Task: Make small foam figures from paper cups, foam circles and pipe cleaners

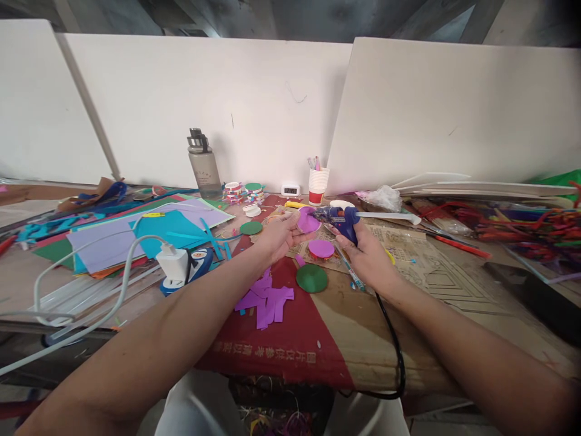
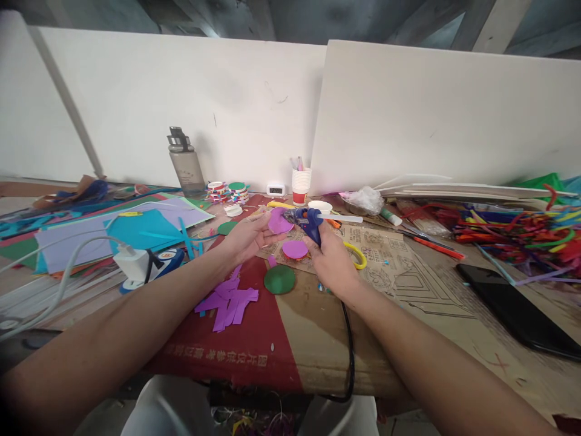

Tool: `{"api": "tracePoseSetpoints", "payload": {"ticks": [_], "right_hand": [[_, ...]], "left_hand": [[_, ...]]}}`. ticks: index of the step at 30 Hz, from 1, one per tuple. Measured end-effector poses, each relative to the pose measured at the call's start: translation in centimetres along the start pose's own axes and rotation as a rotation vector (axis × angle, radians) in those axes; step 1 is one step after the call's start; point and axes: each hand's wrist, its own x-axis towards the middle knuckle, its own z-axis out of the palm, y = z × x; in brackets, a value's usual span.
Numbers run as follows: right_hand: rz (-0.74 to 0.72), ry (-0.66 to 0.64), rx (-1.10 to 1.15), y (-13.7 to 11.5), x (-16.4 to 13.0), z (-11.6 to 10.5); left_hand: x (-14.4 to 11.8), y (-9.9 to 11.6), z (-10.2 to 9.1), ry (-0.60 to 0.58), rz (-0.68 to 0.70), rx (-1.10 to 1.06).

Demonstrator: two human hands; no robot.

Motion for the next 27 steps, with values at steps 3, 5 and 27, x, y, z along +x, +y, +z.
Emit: {"api": "tracePoseSetpoints", "payload": {"ticks": [3,5,27], "right_hand": [[0.007,-0.005,-0.013,-0.04,-0.16,-0.02],[0.014,-0.025,-0.028,-0.27,-0.32,0.03],[-0.004,0.012,0.038,-0.36,-0.09,-0.09]], "left_hand": [[0.15,0.17,-0.19,0.009,0.045,-0.014],[0.22,0.22,-0.31,0.007,0.069,-0.025],[-0.24,-0.10,0.28,-0.046,0.020,-0.007]]}}
